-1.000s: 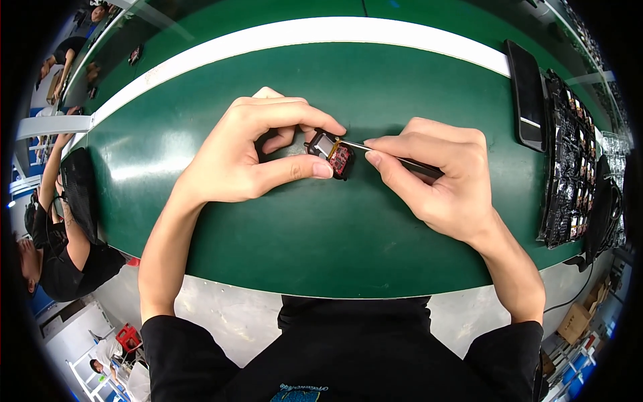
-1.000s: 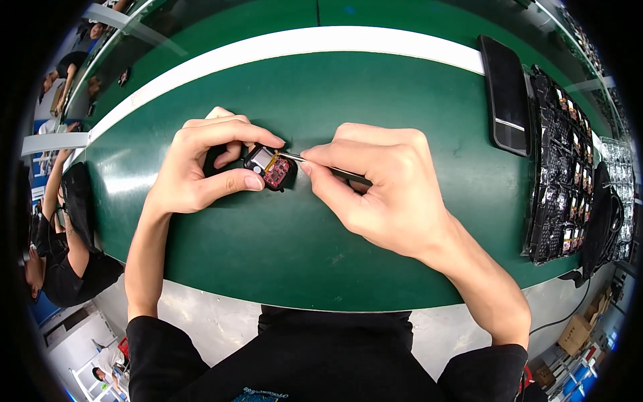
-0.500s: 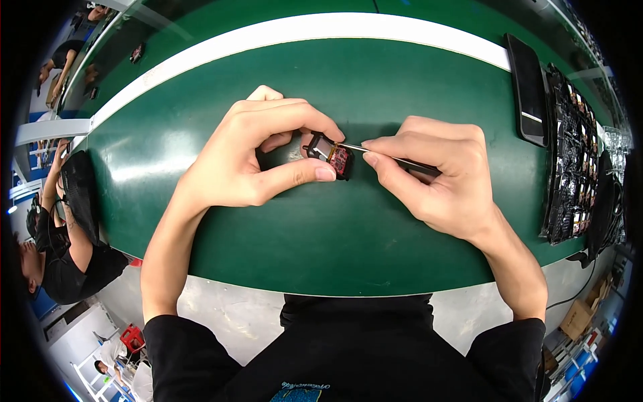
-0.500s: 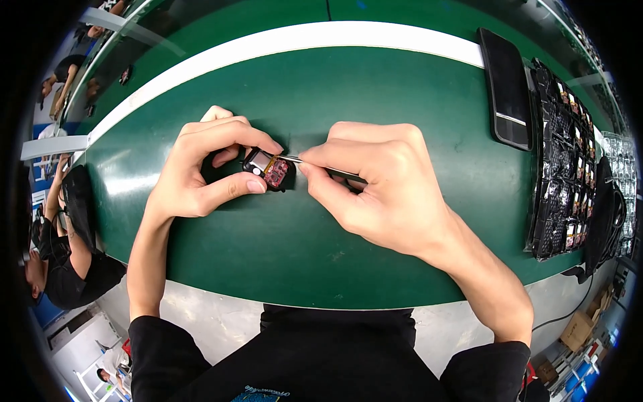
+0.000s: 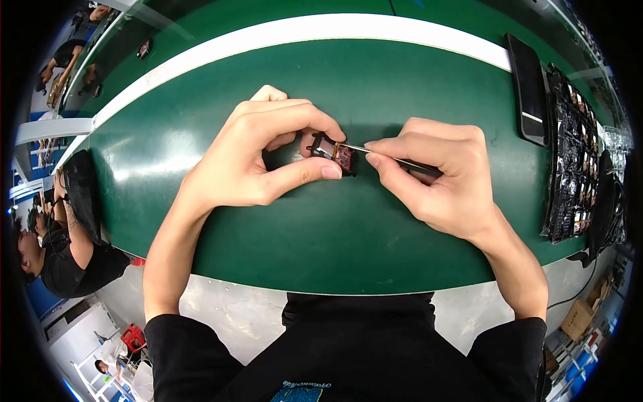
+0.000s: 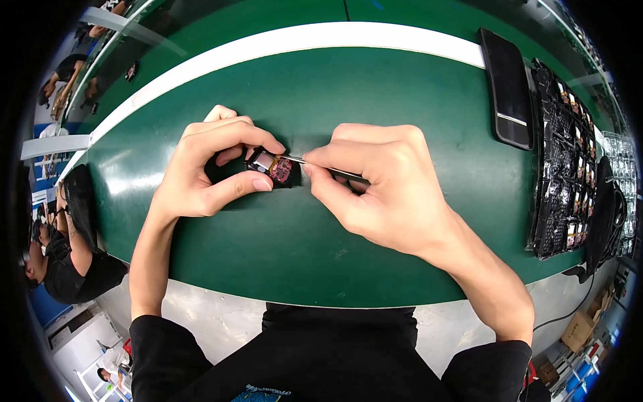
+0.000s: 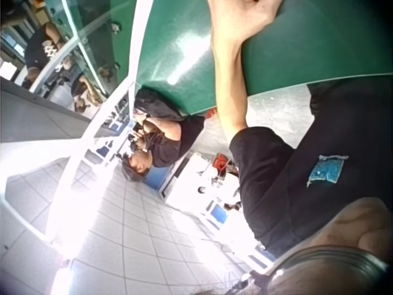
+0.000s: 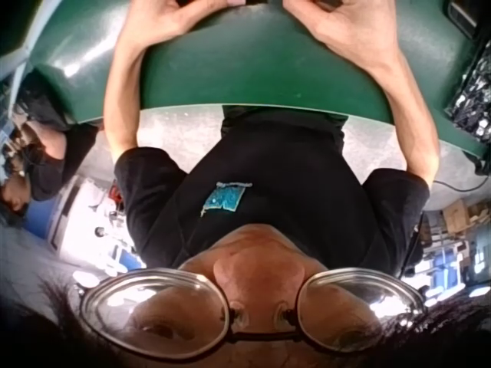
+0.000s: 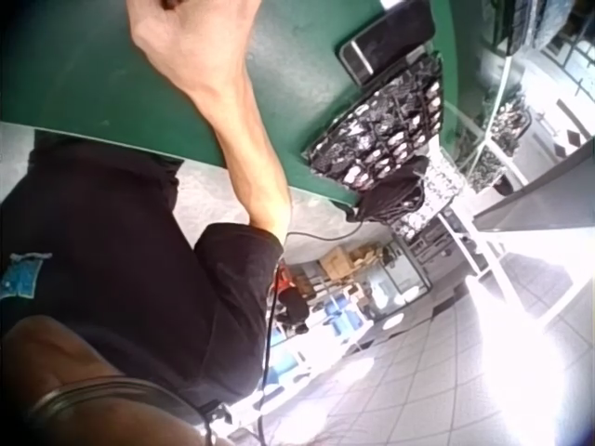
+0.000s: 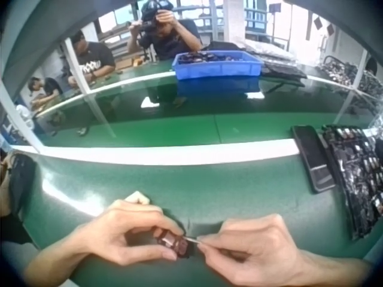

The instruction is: Assembling small electronic components using tweezers at a workshop bench.

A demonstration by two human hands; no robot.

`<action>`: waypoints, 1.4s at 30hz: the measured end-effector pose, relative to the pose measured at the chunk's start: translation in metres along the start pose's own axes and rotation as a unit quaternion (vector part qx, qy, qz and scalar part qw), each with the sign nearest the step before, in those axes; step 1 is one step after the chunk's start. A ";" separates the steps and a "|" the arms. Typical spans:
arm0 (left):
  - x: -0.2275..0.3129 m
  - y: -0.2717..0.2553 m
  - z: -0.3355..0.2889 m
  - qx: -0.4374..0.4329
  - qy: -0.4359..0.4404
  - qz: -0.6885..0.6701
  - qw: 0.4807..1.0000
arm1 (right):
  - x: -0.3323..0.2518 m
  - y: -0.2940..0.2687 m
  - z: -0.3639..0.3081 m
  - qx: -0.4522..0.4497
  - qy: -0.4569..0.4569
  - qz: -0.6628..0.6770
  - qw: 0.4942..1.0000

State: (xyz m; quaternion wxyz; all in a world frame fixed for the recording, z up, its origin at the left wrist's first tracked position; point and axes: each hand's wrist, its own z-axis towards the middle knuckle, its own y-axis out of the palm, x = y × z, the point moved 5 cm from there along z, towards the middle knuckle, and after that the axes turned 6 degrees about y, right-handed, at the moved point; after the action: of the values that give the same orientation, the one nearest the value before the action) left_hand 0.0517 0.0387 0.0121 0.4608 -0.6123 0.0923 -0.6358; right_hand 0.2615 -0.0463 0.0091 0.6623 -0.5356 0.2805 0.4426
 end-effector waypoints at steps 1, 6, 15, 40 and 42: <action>0.000 0.000 0.000 0.001 -0.003 0.001 1.000 | -0.001 0.000 0.000 0.001 -0.001 0.000 1.000; -0.002 0.000 -0.001 -0.003 -0.012 0.003 1.000 | -0.002 -0.001 0.000 0.002 -0.021 -0.011 1.000; -0.001 0.003 -0.002 0.005 -0.037 -0.007 0.999 | 0.001 -0.017 -0.002 0.040 -0.016 -0.044 0.998; 0.000 -0.002 -0.002 0.013 -0.024 -0.050 0.998 | -0.009 0.010 0.001 -0.035 0.002 -0.111 0.993; -0.001 0.003 -0.003 0.006 -0.030 -0.065 0.997 | -0.007 0.010 -0.001 -0.033 0.002 -0.119 0.992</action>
State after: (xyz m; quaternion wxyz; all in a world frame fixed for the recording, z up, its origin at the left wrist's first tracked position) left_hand 0.0507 0.0360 0.0086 0.4246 -0.6327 0.0347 -0.6467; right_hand 0.2493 -0.0494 0.0103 0.6915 -0.5879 0.2011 0.3685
